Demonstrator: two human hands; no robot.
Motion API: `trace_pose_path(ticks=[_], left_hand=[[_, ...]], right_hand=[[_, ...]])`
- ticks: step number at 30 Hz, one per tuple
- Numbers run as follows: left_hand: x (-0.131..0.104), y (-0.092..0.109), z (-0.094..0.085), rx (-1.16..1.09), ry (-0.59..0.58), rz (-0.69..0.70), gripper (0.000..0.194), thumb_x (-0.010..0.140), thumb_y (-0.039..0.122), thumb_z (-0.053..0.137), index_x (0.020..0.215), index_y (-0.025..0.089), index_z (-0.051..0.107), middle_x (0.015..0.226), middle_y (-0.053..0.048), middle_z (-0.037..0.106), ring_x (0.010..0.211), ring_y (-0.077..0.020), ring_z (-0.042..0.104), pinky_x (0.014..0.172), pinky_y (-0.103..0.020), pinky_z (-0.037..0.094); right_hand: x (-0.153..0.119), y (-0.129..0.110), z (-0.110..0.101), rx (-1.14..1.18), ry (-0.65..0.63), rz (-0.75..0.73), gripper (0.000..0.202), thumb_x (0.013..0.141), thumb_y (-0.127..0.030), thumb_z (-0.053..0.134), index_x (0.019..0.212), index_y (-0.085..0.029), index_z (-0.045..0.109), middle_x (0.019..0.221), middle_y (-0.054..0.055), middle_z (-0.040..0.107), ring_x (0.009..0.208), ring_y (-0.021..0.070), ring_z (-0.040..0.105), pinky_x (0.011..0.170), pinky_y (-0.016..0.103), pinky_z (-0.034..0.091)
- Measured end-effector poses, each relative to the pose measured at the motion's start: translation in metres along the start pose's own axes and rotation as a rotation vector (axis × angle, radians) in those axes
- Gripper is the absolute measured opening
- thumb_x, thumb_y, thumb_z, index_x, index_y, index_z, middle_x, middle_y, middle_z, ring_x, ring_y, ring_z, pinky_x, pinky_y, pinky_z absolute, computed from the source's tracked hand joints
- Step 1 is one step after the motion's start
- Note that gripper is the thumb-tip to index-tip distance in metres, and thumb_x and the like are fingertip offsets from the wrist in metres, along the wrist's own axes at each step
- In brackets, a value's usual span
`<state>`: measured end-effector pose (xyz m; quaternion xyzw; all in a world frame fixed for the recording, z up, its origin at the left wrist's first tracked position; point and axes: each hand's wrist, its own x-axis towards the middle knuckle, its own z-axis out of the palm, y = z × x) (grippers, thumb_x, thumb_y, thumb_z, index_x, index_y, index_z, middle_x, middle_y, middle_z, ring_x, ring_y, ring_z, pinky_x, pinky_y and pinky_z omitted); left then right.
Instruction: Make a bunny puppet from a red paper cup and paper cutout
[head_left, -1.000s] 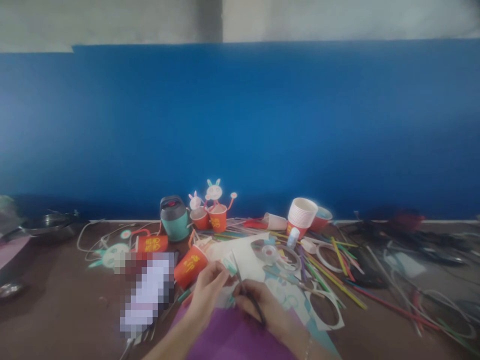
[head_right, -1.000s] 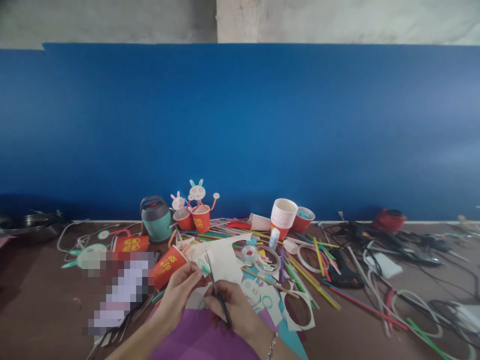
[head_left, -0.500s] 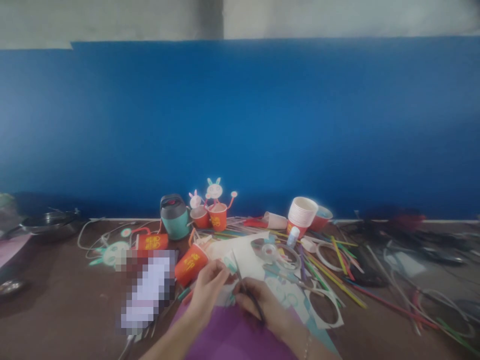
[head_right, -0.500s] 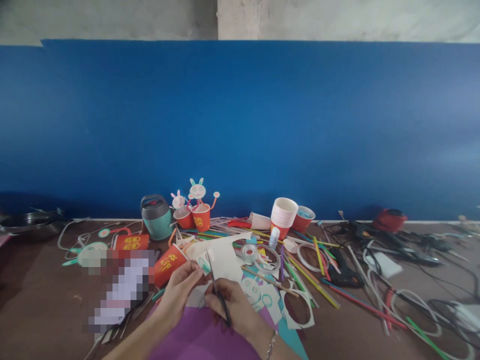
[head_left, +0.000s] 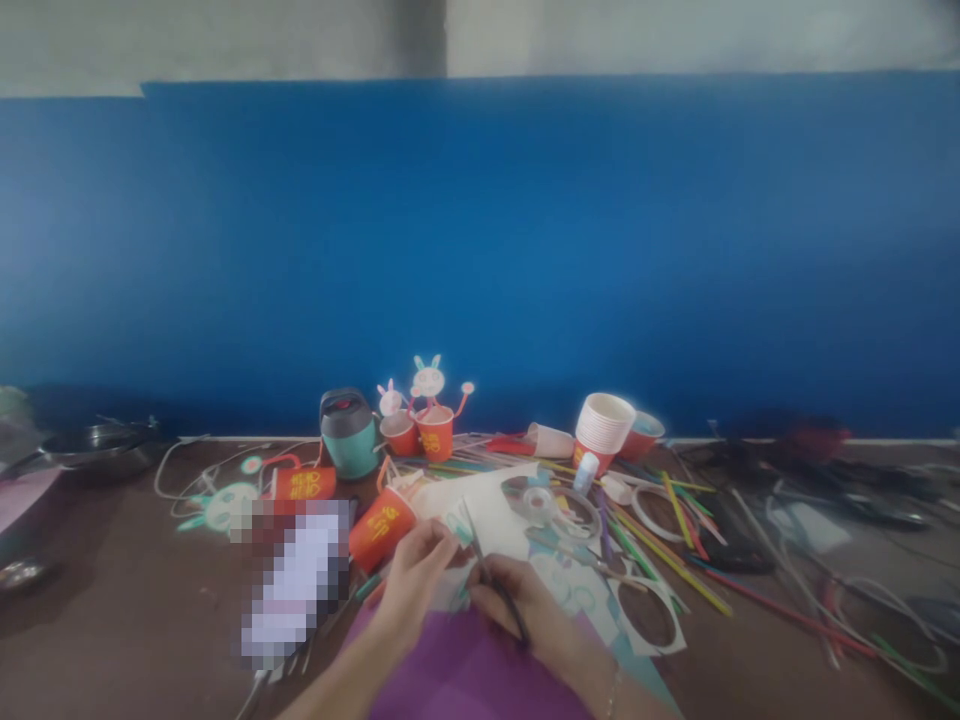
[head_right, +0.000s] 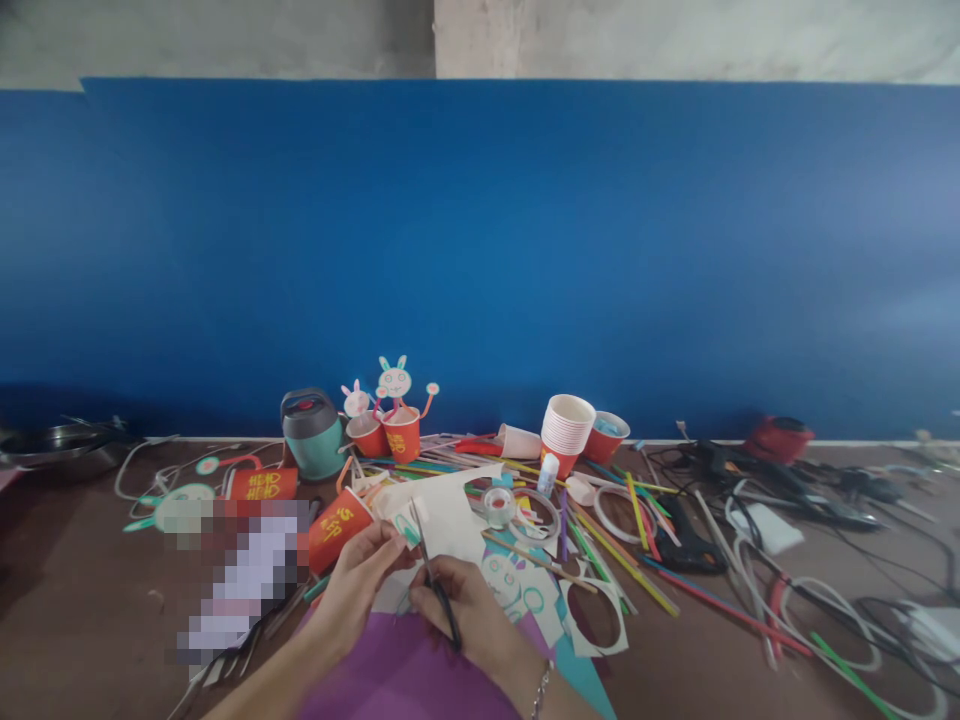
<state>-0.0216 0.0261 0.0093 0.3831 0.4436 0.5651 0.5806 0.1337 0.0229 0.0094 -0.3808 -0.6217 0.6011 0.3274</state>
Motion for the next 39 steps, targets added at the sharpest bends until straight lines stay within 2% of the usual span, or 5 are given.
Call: trace_pose_path(ticks=[5, 15, 27, 33, 39], left_hand=[[0.002, 0.001, -0.001, -0.023, -0.012, -0.022, 0.030, 0.067, 0.039, 0.075, 0.066, 0.016, 0.056, 0.067, -0.002, 0.062, 0.066, -0.0146, 0.057, 0.067, -0.025, 0.045], [0.004, -0.002, -0.004, -0.066, -0.045, -0.028, 0.030, 0.067, 0.038, 0.076, 0.067, 0.016, 0.055, 0.070, -0.003, 0.066, 0.068, -0.0156, 0.059, 0.070, -0.026, 0.046], [0.003, 0.002, -0.003, -0.102, -0.056, -0.069, 0.031, 0.066, 0.038, 0.078, 0.068, 0.016, 0.056, 0.067, -0.001, 0.064, 0.067, -0.0150, 0.060, 0.068, -0.025, 0.045], [0.003, 0.004, -0.002, -0.103, -0.063, -0.075, 0.032, 0.066, 0.040, 0.077, 0.069, 0.016, 0.056, 0.069, -0.002, 0.065, 0.068, -0.0155, 0.061, 0.071, -0.027, 0.047], [0.004, 0.005, -0.001, -0.055, -0.036, -0.057, 0.035, 0.065, 0.044, 0.078, 0.066, 0.016, 0.055, 0.067, -0.002, 0.064, 0.067, -0.0151, 0.059, 0.069, -0.026, 0.046]], right_hand=[[0.002, 0.003, 0.000, 0.005, 0.004, 0.043, 0.043, 0.074, -0.060, 0.060, 0.071, -0.018, 0.053, 0.053, -0.007, 0.040, 0.048, 0.0071, 0.033, 0.047, 0.021, 0.027], [-0.001, -0.004, 0.000, -0.052, 0.005, 0.037, 0.046, 0.073, -0.064, 0.058, 0.071, -0.018, 0.053, 0.055, -0.004, 0.047, 0.049, 0.0091, 0.039, 0.045, 0.021, 0.031], [-0.004, -0.008, -0.001, -0.037, 0.005, 0.147, 0.046, 0.070, -0.064, 0.061, 0.073, -0.018, 0.054, 0.053, -0.006, 0.046, 0.041, 0.0057, 0.039, 0.039, 0.019, 0.032], [-0.002, -0.001, 0.000, -0.026, 0.015, 0.117, 0.044, 0.072, -0.062, 0.061, 0.071, -0.018, 0.054, 0.051, -0.007, 0.045, 0.040, 0.0051, 0.037, 0.039, 0.018, 0.031], [-0.003, -0.009, 0.000, -0.063, 0.006, 0.130, 0.043, 0.071, -0.061, 0.061, 0.072, -0.018, 0.054, 0.053, -0.006, 0.045, 0.041, 0.0055, 0.037, 0.039, 0.019, 0.031]])
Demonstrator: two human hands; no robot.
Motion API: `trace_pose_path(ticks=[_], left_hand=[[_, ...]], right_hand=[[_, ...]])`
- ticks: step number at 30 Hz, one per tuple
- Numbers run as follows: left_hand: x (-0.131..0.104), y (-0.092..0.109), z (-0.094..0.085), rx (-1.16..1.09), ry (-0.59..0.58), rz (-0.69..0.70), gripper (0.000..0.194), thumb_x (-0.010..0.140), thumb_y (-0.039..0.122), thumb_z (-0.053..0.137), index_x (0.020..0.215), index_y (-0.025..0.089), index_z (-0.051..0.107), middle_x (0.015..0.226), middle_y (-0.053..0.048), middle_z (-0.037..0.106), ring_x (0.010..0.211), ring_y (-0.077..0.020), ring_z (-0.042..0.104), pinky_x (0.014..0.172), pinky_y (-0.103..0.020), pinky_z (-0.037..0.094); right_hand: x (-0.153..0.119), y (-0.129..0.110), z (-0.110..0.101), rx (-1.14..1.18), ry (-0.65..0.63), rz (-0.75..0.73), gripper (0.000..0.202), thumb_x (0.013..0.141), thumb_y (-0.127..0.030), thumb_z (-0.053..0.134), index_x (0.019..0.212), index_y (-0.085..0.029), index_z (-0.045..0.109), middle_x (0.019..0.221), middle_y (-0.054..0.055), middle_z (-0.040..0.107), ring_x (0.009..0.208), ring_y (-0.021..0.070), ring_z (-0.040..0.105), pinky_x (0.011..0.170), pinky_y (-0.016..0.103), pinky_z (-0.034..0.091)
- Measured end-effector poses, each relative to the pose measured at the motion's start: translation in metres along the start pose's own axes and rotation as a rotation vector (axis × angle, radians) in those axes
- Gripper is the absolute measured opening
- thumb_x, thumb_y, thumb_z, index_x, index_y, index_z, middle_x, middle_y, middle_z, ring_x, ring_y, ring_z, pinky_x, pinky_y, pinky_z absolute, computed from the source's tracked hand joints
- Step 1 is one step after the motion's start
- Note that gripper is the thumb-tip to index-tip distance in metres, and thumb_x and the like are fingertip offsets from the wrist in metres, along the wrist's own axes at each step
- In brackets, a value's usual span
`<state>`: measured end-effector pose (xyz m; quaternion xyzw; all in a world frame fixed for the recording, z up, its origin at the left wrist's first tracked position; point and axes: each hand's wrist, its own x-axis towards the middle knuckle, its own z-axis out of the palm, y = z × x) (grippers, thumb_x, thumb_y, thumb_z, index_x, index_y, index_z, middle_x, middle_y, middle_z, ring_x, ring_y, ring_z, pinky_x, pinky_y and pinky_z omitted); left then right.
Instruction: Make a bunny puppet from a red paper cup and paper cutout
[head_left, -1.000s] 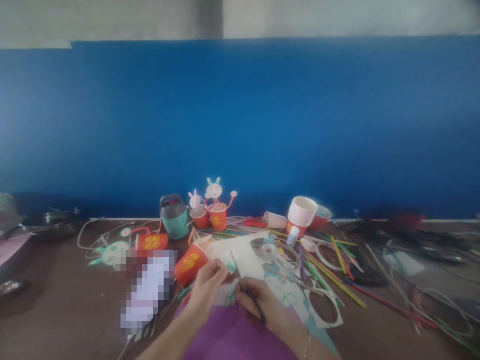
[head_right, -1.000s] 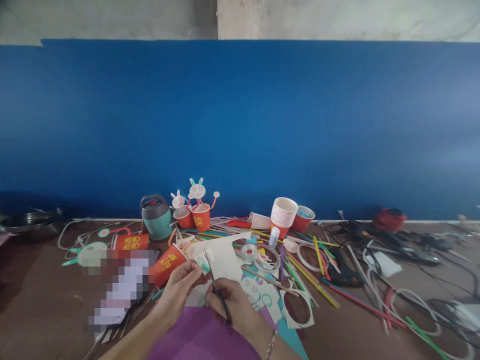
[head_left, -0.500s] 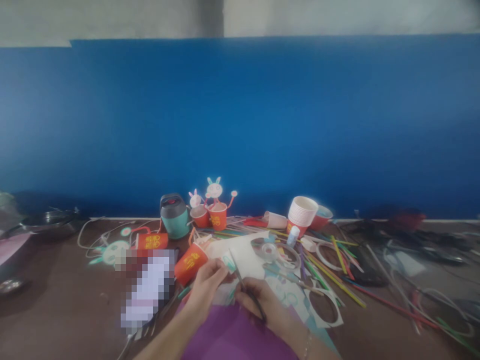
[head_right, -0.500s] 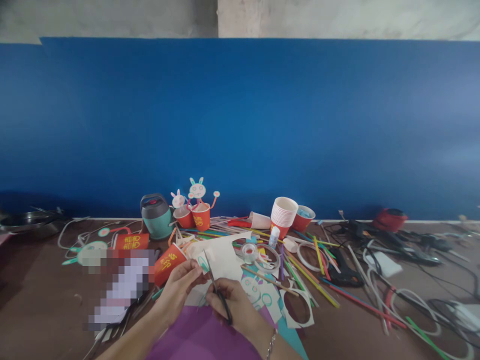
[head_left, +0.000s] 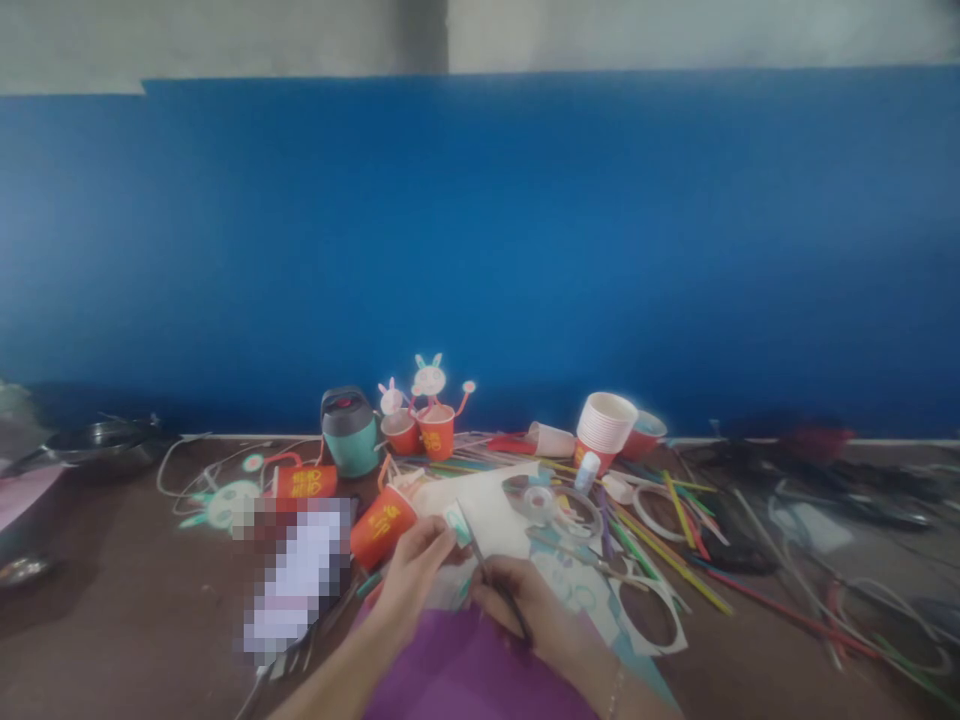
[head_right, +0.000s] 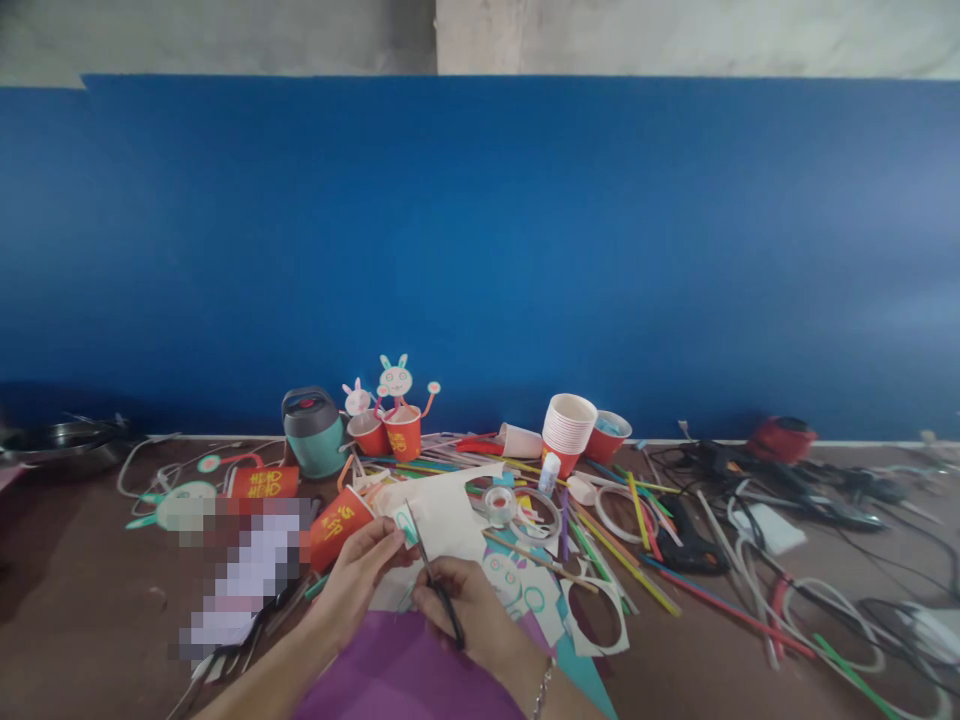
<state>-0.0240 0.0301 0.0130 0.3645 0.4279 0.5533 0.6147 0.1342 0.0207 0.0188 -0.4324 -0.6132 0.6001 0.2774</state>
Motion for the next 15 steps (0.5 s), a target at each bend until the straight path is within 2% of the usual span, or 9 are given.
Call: trace_pose_path(ticks=[6, 15], left_hand=[[0.0003, -0.0012, -0.0017, 0.009, 0.017, 0.003, 0.035, 0.065, 0.044, 0.077, 0.066, 0.016, 0.057, 0.066, -0.002, 0.064, 0.067, -0.0155, 0.059, 0.068, -0.026, 0.045], [0.0016, -0.0010, -0.0033, 0.008, 0.015, -0.007, 0.034, 0.063, 0.043, 0.077, 0.064, 0.016, 0.057, 0.065, -0.001, 0.062, 0.066, -0.0157, 0.059, 0.068, -0.026, 0.044]], right_hand=[[-0.0004, 0.0012, 0.0000, 0.006, -0.001, 0.006, 0.041, 0.071, -0.059, 0.060, 0.072, -0.018, 0.054, 0.053, -0.006, 0.046, 0.041, 0.0057, 0.037, 0.039, 0.019, 0.031], [-0.0001, 0.0007, 0.0005, 0.040, 0.010, 0.044, 0.030, 0.072, -0.047, 0.062, 0.070, -0.018, 0.055, 0.052, -0.008, 0.043, 0.040, 0.0043, 0.035, 0.038, 0.018, 0.029]])
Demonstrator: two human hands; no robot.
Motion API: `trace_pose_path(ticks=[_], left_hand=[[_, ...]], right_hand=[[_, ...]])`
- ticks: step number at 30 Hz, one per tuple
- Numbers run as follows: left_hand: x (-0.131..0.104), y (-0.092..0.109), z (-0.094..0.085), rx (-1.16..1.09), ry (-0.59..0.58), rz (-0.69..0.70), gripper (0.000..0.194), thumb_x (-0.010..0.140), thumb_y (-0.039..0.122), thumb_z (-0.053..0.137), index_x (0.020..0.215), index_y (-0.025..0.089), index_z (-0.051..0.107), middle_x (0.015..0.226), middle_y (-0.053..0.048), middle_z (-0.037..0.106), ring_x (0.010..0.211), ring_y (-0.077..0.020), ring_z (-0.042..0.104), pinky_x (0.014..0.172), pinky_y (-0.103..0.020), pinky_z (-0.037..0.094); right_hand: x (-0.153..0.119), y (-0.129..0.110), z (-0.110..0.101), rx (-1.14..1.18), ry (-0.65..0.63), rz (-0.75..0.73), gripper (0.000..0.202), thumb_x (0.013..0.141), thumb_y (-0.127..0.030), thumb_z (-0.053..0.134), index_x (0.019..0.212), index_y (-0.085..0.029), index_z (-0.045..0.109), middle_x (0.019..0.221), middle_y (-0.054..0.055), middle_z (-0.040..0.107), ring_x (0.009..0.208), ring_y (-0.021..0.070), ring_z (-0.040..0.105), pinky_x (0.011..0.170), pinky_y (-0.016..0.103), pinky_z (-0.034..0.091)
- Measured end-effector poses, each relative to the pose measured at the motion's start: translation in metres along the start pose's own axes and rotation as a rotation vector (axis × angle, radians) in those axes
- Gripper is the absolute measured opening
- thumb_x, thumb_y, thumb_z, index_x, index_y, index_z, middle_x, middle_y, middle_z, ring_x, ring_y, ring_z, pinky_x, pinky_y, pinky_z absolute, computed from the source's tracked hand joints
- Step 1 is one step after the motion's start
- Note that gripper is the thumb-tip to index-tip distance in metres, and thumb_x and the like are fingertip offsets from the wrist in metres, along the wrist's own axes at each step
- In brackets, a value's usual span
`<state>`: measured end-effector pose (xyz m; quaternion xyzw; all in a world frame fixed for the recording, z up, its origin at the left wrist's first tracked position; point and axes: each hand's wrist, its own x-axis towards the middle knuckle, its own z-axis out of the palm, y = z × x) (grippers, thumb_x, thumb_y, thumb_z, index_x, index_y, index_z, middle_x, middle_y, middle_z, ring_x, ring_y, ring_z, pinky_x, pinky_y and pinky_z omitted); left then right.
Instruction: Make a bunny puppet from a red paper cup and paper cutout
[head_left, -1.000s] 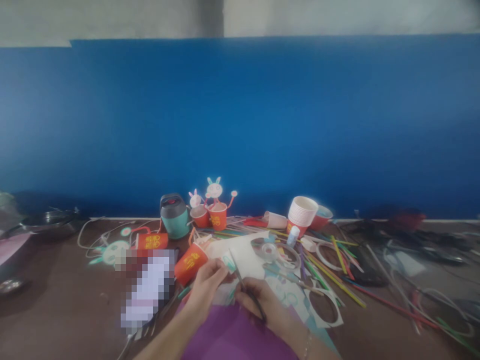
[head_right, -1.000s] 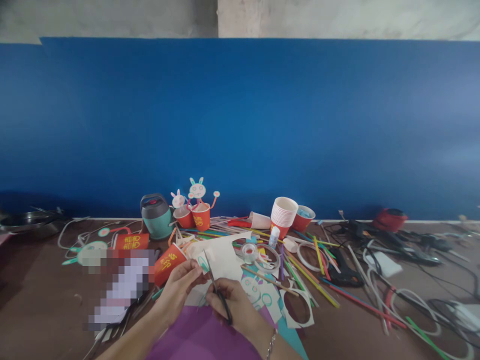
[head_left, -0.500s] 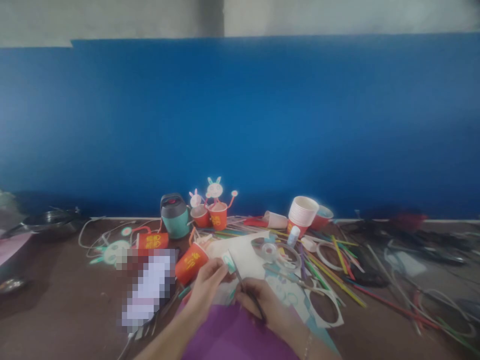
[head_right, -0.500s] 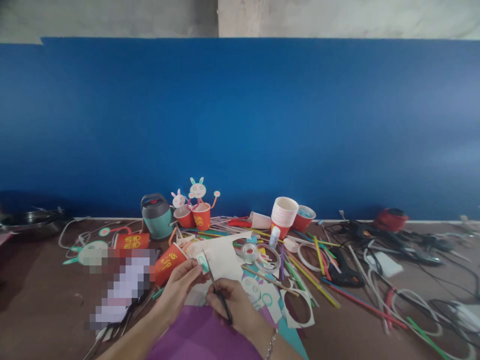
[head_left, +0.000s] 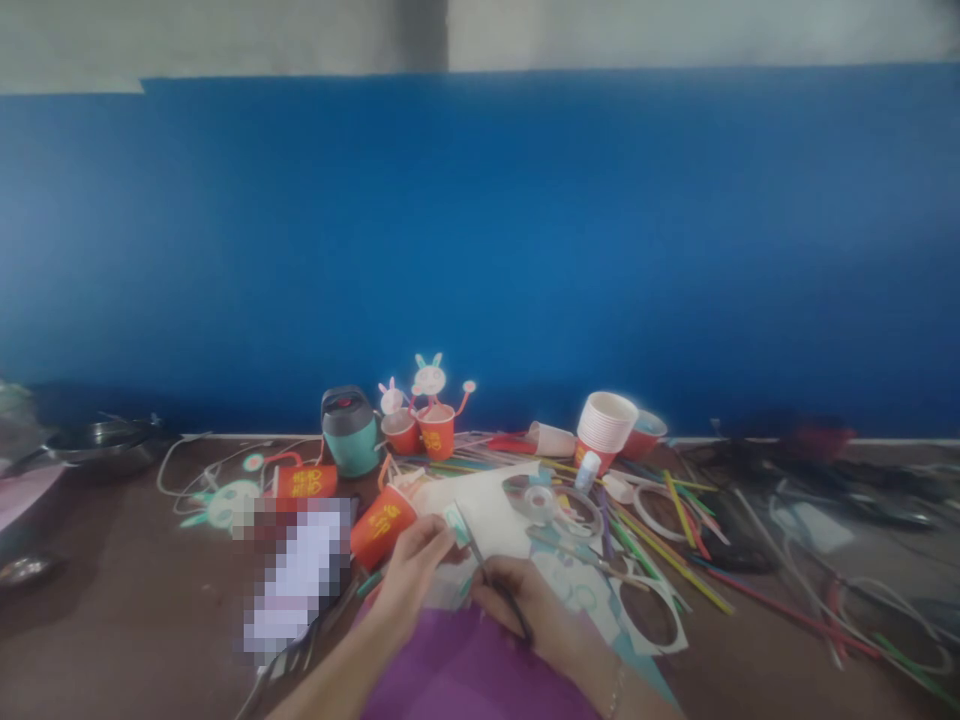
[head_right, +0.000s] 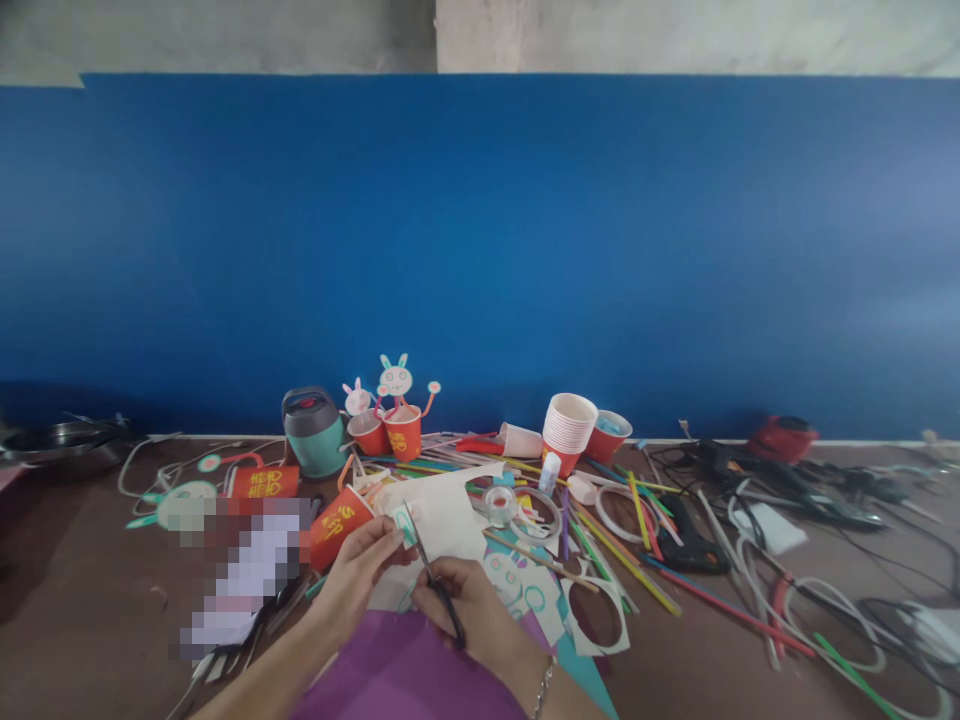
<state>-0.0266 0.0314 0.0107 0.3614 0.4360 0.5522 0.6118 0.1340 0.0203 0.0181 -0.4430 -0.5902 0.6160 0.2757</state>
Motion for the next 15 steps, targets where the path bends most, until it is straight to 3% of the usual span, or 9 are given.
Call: trace_pose_path(ticks=[15], left_hand=[[0.0003, -0.0024, -0.0019, -0.017, -0.006, 0.003, 0.030, 0.068, 0.040, 0.074, 0.066, 0.016, 0.056, 0.066, -0.001, 0.062, 0.066, -0.0159, 0.059, 0.067, -0.026, 0.044]], right_hand=[[-0.0008, -0.0006, 0.0009, 0.030, -0.006, -0.001, 0.026, 0.071, -0.043, 0.062, 0.066, -0.019, 0.052, 0.048, -0.009, 0.039, 0.039, 0.0046, 0.029, 0.037, 0.018, 0.027]])
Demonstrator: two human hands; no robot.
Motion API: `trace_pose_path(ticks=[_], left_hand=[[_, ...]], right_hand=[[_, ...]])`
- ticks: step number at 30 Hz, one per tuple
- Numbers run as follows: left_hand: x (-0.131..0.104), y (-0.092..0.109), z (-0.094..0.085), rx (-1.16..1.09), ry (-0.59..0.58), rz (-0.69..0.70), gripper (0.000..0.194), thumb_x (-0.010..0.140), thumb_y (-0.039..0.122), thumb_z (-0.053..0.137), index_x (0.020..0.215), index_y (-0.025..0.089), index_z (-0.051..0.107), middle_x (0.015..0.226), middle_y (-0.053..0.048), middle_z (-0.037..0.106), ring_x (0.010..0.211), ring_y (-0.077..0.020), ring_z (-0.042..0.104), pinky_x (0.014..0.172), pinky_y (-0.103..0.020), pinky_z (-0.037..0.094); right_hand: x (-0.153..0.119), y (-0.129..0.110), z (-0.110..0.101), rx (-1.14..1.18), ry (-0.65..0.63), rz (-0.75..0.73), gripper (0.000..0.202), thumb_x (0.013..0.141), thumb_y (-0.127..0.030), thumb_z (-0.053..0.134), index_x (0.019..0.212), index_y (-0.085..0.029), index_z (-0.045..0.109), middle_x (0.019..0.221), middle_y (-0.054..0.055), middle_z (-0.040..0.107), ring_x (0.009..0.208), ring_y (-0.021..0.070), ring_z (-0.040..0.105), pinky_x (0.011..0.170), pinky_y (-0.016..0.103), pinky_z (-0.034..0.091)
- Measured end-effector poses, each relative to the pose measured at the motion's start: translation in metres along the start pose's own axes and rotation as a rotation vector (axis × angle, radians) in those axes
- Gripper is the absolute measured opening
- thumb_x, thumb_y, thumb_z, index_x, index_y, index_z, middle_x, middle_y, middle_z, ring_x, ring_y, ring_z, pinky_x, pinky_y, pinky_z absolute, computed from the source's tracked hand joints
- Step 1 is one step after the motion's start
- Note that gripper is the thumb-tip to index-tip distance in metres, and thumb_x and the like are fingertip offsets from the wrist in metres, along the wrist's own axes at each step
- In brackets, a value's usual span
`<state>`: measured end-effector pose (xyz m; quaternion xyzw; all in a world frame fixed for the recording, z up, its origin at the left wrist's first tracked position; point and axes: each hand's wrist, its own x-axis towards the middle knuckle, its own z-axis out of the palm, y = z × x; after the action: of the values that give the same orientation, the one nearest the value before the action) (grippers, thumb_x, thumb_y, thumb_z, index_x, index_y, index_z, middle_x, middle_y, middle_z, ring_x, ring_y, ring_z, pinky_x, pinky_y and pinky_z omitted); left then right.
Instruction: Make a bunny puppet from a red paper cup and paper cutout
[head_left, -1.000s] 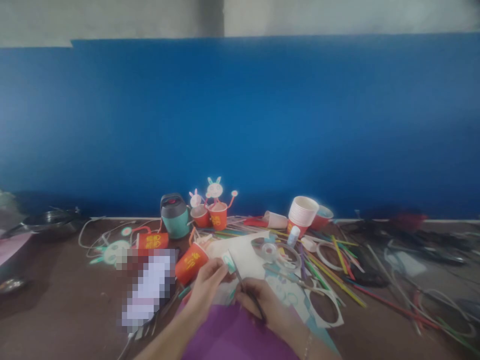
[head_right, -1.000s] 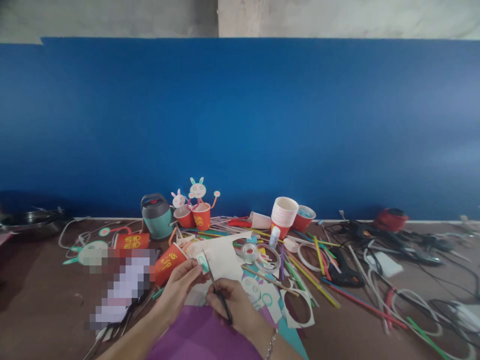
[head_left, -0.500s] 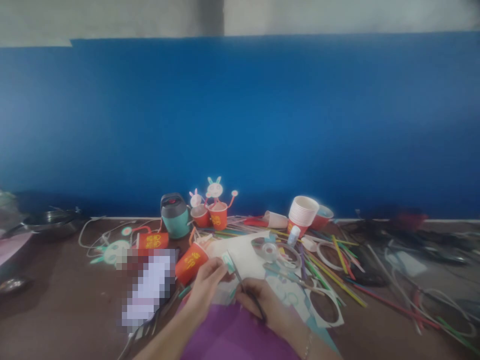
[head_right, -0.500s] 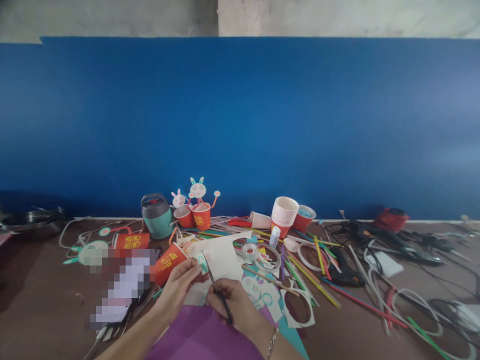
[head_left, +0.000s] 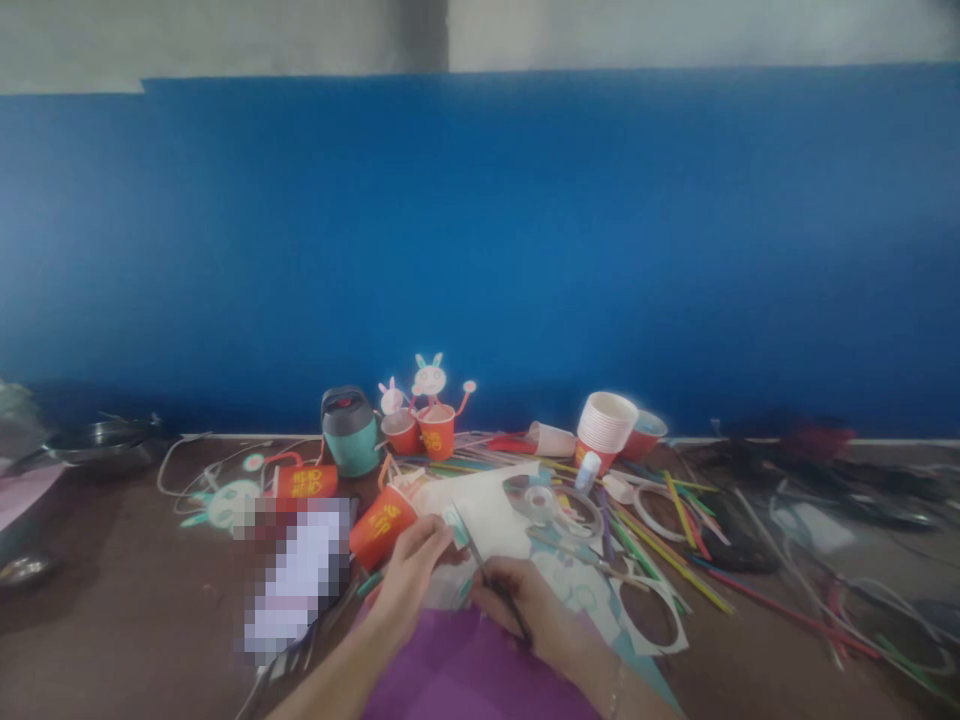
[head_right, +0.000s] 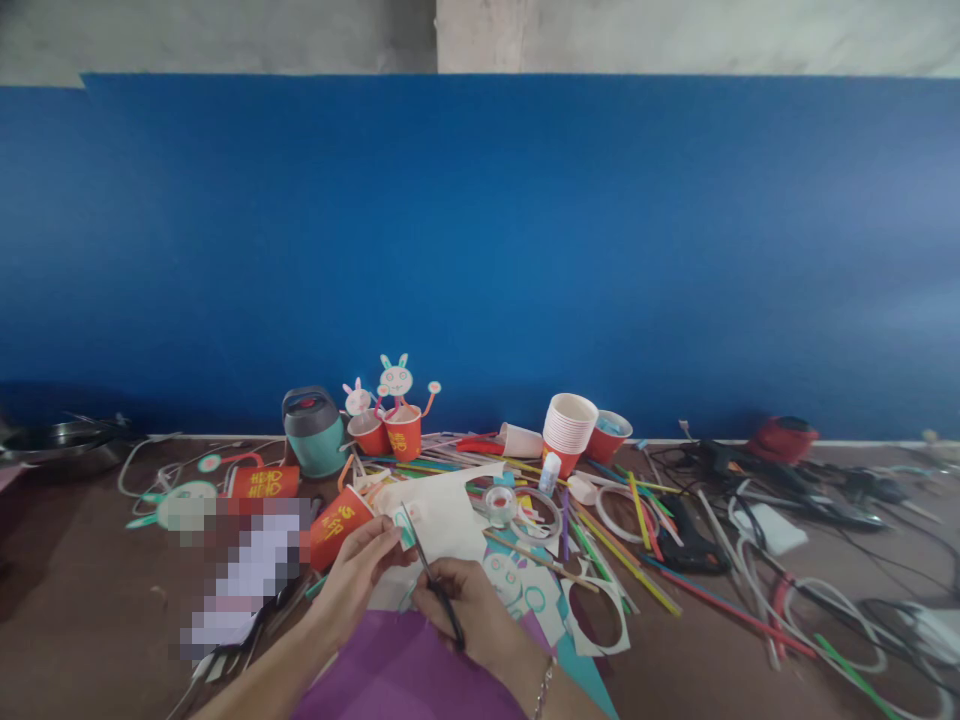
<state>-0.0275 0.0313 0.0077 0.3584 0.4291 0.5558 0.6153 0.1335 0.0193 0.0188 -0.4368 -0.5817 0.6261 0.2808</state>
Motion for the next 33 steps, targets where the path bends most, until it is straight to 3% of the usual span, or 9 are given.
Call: trace_pose_path(ticks=[10, 22, 29, 33], left_hand=[[0.002, -0.001, -0.002, 0.194, -0.039, 0.123, 0.030, 0.074, 0.041, 0.067, 0.062, 0.017, 0.054, 0.062, -0.001, 0.059, 0.064, -0.0151, 0.054, 0.064, -0.024, 0.040], [0.002, 0.000, -0.001, 0.205, -0.036, 0.121, 0.031, 0.075, 0.041, 0.065, 0.062, 0.017, 0.052, 0.062, -0.001, 0.056, 0.063, -0.0148, 0.052, 0.063, -0.025, 0.039], [0.001, 0.001, 0.000, 0.181, -0.043, 0.107, 0.031, 0.073, 0.043, 0.066, 0.063, 0.017, 0.052, 0.062, 0.000, 0.057, 0.064, -0.0147, 0.053, 0.065, -0.025, 0.041], [0.002, 0.000, 0.000, 0.182, -0.055, 0.105, 0.032, 0.074, 0.042, 0.066, 0.062, 0.017, 0.052, 0.062, -0.001, 0.058, 0.064, -0.0145, 0.054, 0.064, -0.024, 0.040]], right_hand=[[0.004, 0.008, 0.000, -0.057, -0.009, -0.006, 0.033, 0.072, -0.051, 0.063, 0.071, -0.018, 0.054, 0.052, -0.007, 0.046, 0.037, 0.0046, 0.035, 0.036, 0.018, 0.030], [0.002, 0.004, 0.001, -0.069, 0.014, 0.015, 0.029, 0.072, -0.046, 0.061, 0.069, -0.018, 0.053, 0.053, -0.007, 0.043, 0.039, 0.0040, 0.031, 0.037, 0.018, 0.029], [0.002, 0.003, 0.000, 0.058, -0.021, -0.016, 0.025, 0.071, -0.042, 0.060, 0.067, -0.019, 0.053, 0.043, -0.011, 0.031, 0.037, 0.0046, 0.024, 0.036, 0.018, 0.024], [0.001, 0.003, 0.001, 0.012, -0.008, 0.023, 0.023, 0.071, -0.041, 0.061, 0.068, -0.019, 0.053, 0.045, -0.010, 0.035, 0.036, 0.0045, 0.026, 0.036, 0.018, 0.027]])
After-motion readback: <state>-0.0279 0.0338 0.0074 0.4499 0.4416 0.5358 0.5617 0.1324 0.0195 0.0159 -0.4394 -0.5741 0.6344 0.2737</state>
